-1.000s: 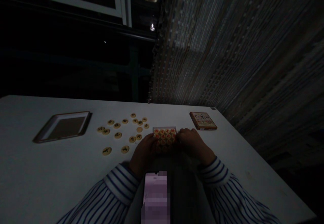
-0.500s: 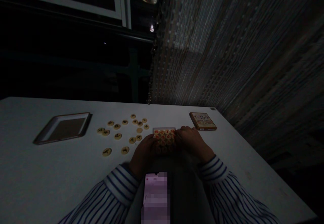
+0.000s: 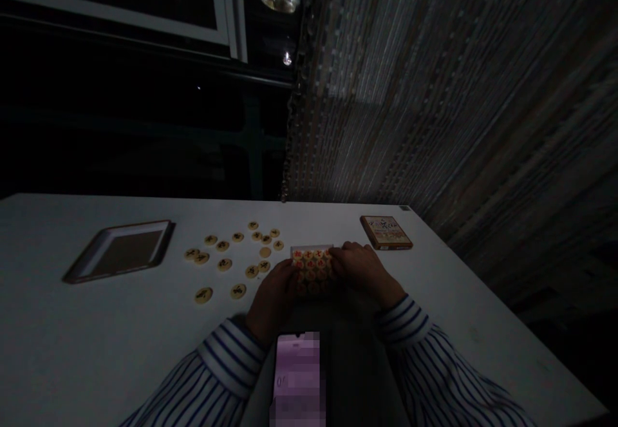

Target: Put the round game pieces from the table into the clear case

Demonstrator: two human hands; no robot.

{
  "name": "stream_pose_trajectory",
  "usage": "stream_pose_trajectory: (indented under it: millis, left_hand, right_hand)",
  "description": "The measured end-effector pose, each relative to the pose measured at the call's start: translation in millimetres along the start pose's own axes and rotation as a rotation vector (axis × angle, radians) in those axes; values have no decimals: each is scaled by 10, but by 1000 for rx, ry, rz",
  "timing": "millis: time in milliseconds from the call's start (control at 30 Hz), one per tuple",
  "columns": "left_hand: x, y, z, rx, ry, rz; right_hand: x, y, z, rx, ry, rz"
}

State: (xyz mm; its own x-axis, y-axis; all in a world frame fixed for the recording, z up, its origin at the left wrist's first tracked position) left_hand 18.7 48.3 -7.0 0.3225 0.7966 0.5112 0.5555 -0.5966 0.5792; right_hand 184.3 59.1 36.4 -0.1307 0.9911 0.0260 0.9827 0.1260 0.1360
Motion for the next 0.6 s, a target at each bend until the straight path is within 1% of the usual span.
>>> stream_pose_trajectory:
  millis: [100, 167, 267, 367, 433, 567, 600]
  left_hand:
    - [-9, 0, -4, -14, -7, -25]
    - [-21, 4, -7, -29, -30, -30]
    - [-49, 5, -26, -48, -51, -19]
    - [-76, 3, -36, -67, -75, 14]
    - [-91, 6, -26, -81, -100, 45]
    - [-113, -9, 9, -84, -120, 73]
    - [-119, -14, 20, -79, -123, 82]
  right_hand:
    - [-85, 74, 29, 81, -5, 4]
    - [-165, 135, 84, 190, 10, -21]
    - [-278, 200, 247, 436, -10, -123]
    - [-326, 252, 383, 581, 7, -162]
    - [-325, 257, 406, 607, 16, -142]
    - [-330, 140, 329, 576, -85, -156]
    - [-334, 117, 296, 565, -88, -148]
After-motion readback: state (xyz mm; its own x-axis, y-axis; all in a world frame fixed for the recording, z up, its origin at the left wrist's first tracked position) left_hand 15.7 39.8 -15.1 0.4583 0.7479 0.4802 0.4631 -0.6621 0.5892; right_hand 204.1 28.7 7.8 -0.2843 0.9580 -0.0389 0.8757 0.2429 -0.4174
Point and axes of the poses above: each hand's wrist, its own x-axis towards the middle knuckle, its own z-axis out of the palm, y = z × x, the point moved 5 cm from there along x, towards the middle knuckle, and after that the axes turned 7 degrees about z, right-handed, at the moved point
